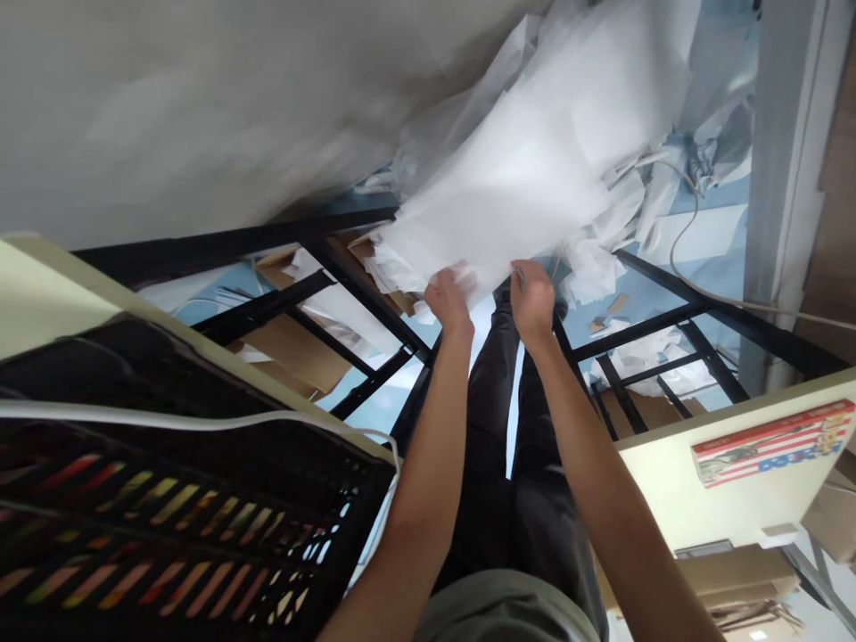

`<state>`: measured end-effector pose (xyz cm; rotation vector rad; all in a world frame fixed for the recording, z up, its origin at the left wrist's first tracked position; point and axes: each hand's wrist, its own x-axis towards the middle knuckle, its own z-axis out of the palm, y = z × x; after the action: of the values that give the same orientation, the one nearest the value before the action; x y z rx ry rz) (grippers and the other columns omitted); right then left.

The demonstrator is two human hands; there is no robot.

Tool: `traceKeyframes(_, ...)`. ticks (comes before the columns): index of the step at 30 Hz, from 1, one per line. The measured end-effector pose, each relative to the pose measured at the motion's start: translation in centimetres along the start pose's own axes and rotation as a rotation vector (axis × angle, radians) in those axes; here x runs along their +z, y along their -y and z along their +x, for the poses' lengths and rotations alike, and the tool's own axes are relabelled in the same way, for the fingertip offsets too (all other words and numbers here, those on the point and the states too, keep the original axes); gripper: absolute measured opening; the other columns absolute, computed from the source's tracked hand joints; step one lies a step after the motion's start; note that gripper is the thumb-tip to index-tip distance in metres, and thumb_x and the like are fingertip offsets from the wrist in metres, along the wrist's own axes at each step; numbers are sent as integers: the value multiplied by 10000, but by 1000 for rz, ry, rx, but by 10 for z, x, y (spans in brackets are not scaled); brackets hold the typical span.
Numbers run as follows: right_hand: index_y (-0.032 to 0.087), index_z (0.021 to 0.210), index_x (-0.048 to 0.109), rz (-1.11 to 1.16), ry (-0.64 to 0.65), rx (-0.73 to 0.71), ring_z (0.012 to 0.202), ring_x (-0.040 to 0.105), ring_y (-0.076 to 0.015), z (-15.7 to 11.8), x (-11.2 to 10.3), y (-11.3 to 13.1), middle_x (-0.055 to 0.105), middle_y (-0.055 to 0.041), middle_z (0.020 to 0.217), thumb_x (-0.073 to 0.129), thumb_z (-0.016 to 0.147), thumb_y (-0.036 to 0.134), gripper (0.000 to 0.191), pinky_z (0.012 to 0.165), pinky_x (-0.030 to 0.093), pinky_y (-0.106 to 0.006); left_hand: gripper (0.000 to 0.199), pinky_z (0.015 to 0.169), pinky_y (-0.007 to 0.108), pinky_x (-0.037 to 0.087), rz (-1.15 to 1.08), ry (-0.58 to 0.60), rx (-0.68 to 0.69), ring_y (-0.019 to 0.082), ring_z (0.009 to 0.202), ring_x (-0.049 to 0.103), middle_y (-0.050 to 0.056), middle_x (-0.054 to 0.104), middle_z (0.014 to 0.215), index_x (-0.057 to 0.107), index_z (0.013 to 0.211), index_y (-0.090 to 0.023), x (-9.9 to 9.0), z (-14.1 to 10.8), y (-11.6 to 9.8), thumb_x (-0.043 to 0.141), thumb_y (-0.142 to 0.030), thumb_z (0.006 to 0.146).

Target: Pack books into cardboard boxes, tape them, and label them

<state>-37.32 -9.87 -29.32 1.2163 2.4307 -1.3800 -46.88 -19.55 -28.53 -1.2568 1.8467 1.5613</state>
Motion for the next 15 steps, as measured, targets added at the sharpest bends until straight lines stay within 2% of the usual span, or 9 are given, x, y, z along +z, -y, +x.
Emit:
traceKeyframes(3,228,1180,769,-1,-20,2,1177,746,-288,2,-5,-4,795,-131,1187,568,1125,226,209,1167,603,-463,203,923,367,658,29,-47,-27,183,850,783,82,808,1042,730,870,-188,-3,11,5,555,-167,973)
traceKeyframes(5,222,1198,773,0,24,-14,1213,747,-301,5,-6,-5,798,-146,1221,649,1114,292,165,1182,602,-480,185,947,372,653,-9,-3,-79,179,859,777,76,804,1048,681,853,-198,-6,17,7,545,-162,973)
traceKeyframes(8,224,1316,768,9,158,-70,1405,700,-322,7,3,-3,763,-177,1439,806,1038,346,306,1286,547,-530,174,955,342,643,-68,106,-149,170,865,770,59,783,970,638,829,-201,-9,20,8,536,-156,963)
traceKeyframes(11,224,1399,753,32,303,-93,1505,661,-329,7,19,2,718,-190,1564,902,966,374,482,1339,509,-561,151,902,277,619,-87,146,-167,147,800,725,22,728,854,653,832,-206,-10,15,5,582,-180,963)
traceKeyframes(13,213,1428,744,53,342,-89,1514,666,-332,6,28,5,714,-198,1575,920,949,401,543,1338,520,-561,156,898,282,618,-159,184,-180,161,823,727,31,740,875,695,894,-204,-9,10,2,597,-262,1000)
traceKeyframes(15,206,1428,743,80,317,-84,1513,675,-335,6,33,8,722,-204,1564,883,983,439,522,1333,531,-558,253,913,306,629,-244,215,-193,186,873,748,58,768,931,723,960,-194,-7,5,0,553,-357,1053)
